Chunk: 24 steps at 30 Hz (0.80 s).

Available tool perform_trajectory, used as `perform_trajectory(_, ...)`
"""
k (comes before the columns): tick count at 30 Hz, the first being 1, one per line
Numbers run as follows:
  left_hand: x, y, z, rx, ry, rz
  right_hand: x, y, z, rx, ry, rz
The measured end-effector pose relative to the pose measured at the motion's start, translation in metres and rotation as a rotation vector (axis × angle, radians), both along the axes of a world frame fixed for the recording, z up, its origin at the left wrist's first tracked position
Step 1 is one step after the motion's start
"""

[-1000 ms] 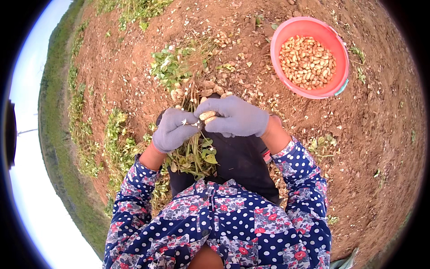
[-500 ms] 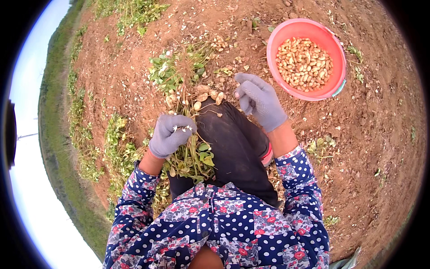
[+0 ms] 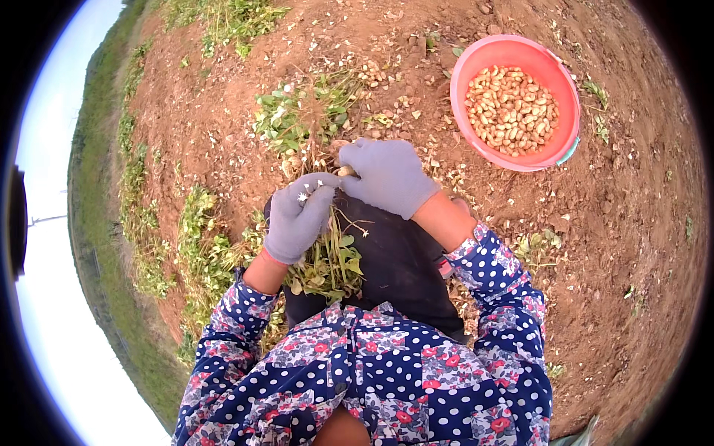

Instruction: The person sits on the ground and repeatedly pulls peanut pods from the stems of harvested peanut plants, placing the pods into a nearby pink bowl. The person handles multiple peanut plants, removing pods one by one and discarding the stems.

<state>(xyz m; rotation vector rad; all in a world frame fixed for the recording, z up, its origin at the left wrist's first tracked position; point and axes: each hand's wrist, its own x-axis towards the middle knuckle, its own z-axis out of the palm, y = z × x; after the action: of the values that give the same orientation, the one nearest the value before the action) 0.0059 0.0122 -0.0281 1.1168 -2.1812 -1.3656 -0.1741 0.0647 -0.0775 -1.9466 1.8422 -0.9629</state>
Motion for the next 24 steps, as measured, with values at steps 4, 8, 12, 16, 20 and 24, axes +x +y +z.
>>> perform_trajectory(4, -0.005, -0.002, -0.009, -0.128, -0.048, 0.012, -0.003, 0.014, 0.011, -0.211, 0.023, -0.001)
perform_trajectory(8, -0.001, -0.008, 0.007, -0.295, -0.113, -0.330, -0.003, 0.027, 0.007, -0.061, -0.269, 0.153)
perform_trajectory(12, 0.015, -0.016, 0.000, -0.074, 0.135, -0.433, 0.015, 0.039, -0.007, 0.149, -1.346, 0.438)
perform_trajectory(16, 0.033, -0.021, 0.004, 0.426, 0.157, -0.168, 0.005, 0.047, 0.002, -0.055, -2.171, 0.586)
perform_trajectory(20, 0.036, -0.016, -0.005, 0.306, 0.169, -0.192, -0.066, 0.038, -0.009, -0.470, -2.489, 0.039)
perform_trajectory(24, 0.037, -0.021, -0.009, 0.163, 0.175, -0.292, -0.081, 0.036, -0.072, -0.160, -1.982, -0.218)
